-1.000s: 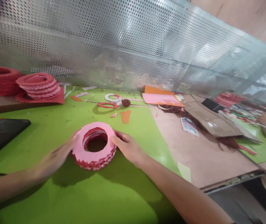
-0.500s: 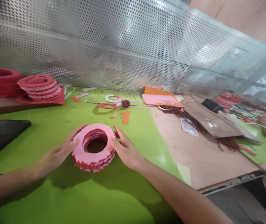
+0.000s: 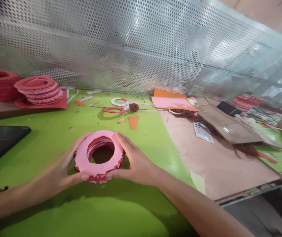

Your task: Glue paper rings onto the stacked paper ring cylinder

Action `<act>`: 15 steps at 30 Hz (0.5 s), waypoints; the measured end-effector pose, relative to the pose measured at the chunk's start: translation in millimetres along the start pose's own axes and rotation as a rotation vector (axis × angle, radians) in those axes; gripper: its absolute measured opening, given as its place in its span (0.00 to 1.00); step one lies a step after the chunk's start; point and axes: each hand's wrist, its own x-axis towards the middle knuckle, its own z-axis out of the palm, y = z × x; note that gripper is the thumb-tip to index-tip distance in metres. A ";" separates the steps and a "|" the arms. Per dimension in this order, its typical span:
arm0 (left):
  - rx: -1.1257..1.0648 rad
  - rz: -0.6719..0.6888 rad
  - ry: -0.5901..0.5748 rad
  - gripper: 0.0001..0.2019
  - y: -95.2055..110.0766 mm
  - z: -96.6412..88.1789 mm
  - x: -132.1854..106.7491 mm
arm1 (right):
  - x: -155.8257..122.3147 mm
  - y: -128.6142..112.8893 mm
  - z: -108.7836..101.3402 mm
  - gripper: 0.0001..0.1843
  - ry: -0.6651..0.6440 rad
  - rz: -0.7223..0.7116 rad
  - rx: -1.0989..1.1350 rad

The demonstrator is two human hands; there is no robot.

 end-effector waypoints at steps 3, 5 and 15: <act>-0.001 0.004 -0.076 0.48 -6.2 -2.5 1.8 | -1.1 0.1 0.2 0.57 0.005 -0.012 -0.012; -0.001 0.003 -0.082 0.50 -9.3 -3.6 3.6 | -1.4 -0.3 0.2 0.57 0.012 -0.017 -0.016; -0.007 -0.066 -0.036 0.57 -0.4 0.5 8.8 | 2.2 0.5 1.7 0.57 0.035 -0.031 -0.039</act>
